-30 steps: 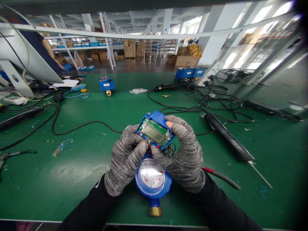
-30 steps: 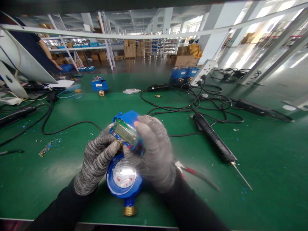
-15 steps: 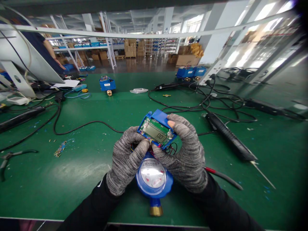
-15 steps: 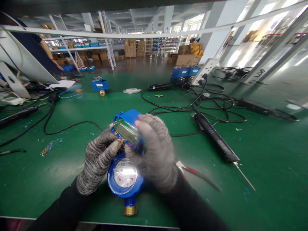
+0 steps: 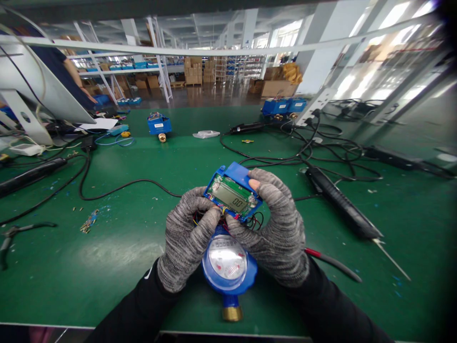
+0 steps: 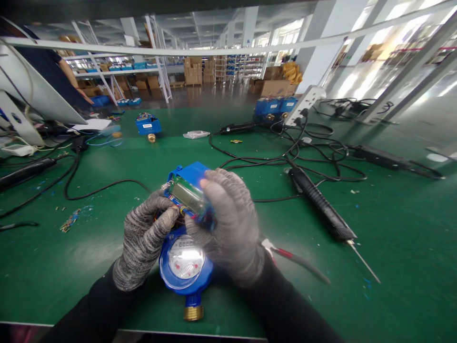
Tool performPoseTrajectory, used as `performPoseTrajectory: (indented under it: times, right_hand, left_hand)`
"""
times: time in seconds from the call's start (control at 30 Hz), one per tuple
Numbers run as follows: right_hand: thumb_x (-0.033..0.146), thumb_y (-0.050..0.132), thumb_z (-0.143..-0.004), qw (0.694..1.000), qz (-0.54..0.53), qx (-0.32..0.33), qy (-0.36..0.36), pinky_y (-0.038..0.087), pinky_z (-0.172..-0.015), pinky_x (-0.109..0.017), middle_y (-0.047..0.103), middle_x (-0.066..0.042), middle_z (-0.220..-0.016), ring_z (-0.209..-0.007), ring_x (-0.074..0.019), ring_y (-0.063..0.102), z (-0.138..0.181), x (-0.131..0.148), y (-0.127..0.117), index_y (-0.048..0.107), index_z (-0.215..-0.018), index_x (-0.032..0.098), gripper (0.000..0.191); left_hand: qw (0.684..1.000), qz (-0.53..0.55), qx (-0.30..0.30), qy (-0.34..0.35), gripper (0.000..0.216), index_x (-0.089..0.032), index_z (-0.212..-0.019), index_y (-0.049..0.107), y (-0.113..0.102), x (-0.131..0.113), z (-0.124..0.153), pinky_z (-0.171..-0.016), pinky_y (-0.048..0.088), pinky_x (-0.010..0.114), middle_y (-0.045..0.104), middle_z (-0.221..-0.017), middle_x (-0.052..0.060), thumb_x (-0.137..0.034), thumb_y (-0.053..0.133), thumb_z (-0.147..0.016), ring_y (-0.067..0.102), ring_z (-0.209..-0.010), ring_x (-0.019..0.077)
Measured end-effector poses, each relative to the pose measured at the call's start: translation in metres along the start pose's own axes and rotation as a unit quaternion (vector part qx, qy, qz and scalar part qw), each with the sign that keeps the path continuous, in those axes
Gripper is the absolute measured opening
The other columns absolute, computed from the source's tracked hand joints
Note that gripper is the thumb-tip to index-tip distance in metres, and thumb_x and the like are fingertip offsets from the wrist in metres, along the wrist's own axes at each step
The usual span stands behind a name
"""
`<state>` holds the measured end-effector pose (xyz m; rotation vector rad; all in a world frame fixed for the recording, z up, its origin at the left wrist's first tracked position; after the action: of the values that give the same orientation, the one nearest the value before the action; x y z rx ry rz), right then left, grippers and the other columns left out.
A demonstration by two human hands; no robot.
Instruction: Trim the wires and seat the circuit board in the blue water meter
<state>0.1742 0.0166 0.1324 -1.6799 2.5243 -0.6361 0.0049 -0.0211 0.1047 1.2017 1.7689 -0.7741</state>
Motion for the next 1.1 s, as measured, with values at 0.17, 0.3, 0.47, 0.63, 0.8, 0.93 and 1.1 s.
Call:
performPoseTrajectory:
  times: [0.17,0.3,0.47,0.63,0.8,0.93,1.1]
  right_hand:
    - [0.027,0.080,-0.076,1.000,0.007,0.006,-0.003,0.051,-0.106,-0.058,0.059,-0.017,-0.134,-0.126,-0.0337,0.056,-0.0012,0.0017,0.0002,0.051,-0.134,0.016,0.066]
    - [0.028,0.077,-0.078,1.000,0.014,0.002,-0.009,0.051,-0.106,-0.059,0.059,-0.017,-0.134,-0.126,-0.0339,0.057,-0.0013,0.0024,-0.0009,0.051,-0.135,0.016,0.063]
    - [0.030,0.079,-0.078,1.000,0.017,0.007,-0.002,0.051,-0.105,-0.059,0.059,-0.016,-0.135,-0.127,-0.0343,0.056,-0.0001,0.0016,-0.0010,0.051,-0.136,0.019,0.065]
    - [0.029,0.079,-0.078,1.000,0.017,0.003,-0.008,0.051,-0.106,-0.059,0.059,-0.016,-0.133,-0.126,-0.0343,0.057,0.0005,0.0031,-0.0013,0.051,-0.135,0.017,0.065]
    - [0.027,0.077,-0.080,0.999,0.024,0.004,-0.025,0.051,-0.105,-0.060,0.060,-0.019,-0.131,-0.127,-0.0351,0.056,-0.0029,0.0060,-0.0028,0.053,-0.132,0.015,0.059]
    - [0.025,0.076,-0.081,0.999,0.026,0.007,-0.032,0.050,-0.106,-0.061,0.060,-0.021,-0.131,-0.127,-0.0361,0.055,-0.0048,0.0084,-0.0039,0.053,-0.130,0.012,0.055]
    - [0.026,0.076,-0.081,0.999,0.034,0.003,-0.039,0.049,-0.106,-0.062,0.060,-0.019,-0.130,-0.126,-0.0357,0.056,-0.0034,0.0089,-0.0051,0.054,-0.129,0.014,0.054]
  left_hand:
    - [1.000,0.002,-0.016,0.016,0.006,-0.021,-0.083,0.069,-0.0010,0.0005,0.0021,-0.092,0.052,0.037,0.070,-0.107,0.005,-0.024,0.073,-0.086,0.066,-0.101,0.0199]
    - [1.000,-0.002,-0.017,0.020,0.008,-0.020,-0.081,0.068,0.0001,-0.0013,0.0022,-0.090,0.053,0.036,0.070,-0.103,0.005,-0.024,0.072,-0.087,0.066,-0.099,0.0195]
    - [0.999,-0.008,-0.029,0.016,0.008,-0.020,-0.081,0.068,0.0011,-0.0018,0.0044,-0.091,0.054,0.037,0.070,-0.109,0.007,-0.024,0.072,-0.086,0.066,-0.101,0.0212]
    - [0.999,-0.002,-0.037,0.025,0.003,-0.021,-0.086,0.070,-0.0002,0.0012,0.0069,-0.094,0.054,0.038,0.070,-0.115,0.007,-0.023,0.072,-0.087,0.067,-0.106,0.0221]
    - [0.999,-0.004,-0.038,0.026,0.001,-0.023,-0.088,0.071,-0.0009,0.0020,0.0084,-0.094,0.055,0.039,0.070,-0.116,0.006,-0.023,0.072,-0.088,0.067,-0.107,0.0229]
    - [0.999,-0.009,-0.036,0.021,0.001,-0.024,-0.088,0.072,0.0004,0.0029,0.0087,-0.094,0.054,0.040,0.071,-0.117,0.005,-0.023,0.072,-0.088,0.067,-0.108,0.0234]
    - [0.999,-0.002,-0.038,0.012,0.002,-0.025,-0.089,0.073,-0.0003,0.0041,0.0071,-0.098,0.053,0.042,0.072,-0.115,0.004,-0.025,0.073,-0.088,0.068,-0.106,0.0229]
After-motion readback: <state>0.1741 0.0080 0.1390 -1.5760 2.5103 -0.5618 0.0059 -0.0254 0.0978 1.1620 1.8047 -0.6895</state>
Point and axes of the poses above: each hand's wrist, its own z-axis away from the middle knuckle, its own y-axis out of the palm, x = y × z, the point moved 5 cm from there along -z, towards the middle knuckle
